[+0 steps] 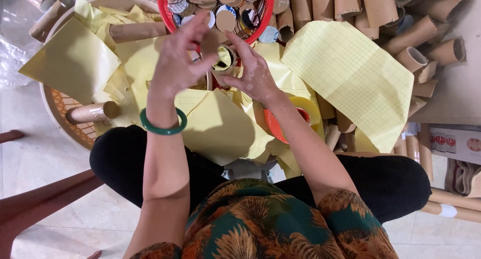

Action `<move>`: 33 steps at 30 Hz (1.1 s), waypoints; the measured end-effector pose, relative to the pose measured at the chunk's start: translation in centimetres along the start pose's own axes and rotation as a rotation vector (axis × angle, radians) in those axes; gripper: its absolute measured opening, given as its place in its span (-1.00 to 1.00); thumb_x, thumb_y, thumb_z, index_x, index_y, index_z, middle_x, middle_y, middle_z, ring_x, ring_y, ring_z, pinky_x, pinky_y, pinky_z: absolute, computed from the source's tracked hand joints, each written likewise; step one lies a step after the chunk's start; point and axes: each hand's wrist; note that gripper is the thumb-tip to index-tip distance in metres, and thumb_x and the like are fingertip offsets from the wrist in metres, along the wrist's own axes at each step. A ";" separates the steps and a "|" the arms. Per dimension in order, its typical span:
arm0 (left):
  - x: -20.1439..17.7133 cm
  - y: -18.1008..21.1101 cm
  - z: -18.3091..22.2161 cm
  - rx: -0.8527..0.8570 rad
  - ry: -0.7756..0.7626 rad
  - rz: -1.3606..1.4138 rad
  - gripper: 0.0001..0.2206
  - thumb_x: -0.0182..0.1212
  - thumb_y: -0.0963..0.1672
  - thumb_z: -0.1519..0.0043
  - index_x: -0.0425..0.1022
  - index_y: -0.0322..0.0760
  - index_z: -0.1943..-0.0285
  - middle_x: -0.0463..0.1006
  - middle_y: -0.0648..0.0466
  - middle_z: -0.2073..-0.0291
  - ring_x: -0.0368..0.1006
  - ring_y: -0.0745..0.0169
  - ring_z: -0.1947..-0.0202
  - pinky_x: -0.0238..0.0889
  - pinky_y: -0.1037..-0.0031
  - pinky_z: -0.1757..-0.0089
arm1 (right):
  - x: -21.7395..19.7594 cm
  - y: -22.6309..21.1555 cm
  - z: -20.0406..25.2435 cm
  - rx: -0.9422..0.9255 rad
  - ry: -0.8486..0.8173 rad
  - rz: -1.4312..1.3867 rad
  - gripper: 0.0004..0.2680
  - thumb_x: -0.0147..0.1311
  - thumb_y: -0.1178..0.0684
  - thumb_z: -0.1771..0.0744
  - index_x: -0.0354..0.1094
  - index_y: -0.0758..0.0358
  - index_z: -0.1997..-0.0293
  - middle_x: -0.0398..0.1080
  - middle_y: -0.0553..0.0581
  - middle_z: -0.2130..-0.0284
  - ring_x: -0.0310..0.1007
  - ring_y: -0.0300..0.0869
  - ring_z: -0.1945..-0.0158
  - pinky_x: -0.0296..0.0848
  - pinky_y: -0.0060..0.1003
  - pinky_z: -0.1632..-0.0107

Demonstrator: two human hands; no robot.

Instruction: The recorder is seen wrapping cardboard tubes with yellow paper and sealing them with tape.

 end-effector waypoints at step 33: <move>1.6 1.4 3.5 0.258 0.063 -0.065 -0.14 0.55 -0.19 -0.07 0.08 -0.27 -0.55 0.41 -0.20 -0.34 0.40 -0.15 -0.30 0.27 0.21 -0.27 | 2.1 7.9 18.5 0.819 -0.366 0.706 -0.05 0.32 -0.28 -0.21 -0.55 0.22 -0.57 0.45 0.41 0.19 0.55 0.17 0.14 0.55 -0.02 0.01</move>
Point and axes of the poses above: each hand's wrist, its own z-axis away from the middle knuckle, its own x-axis out of the palm, y = z × x
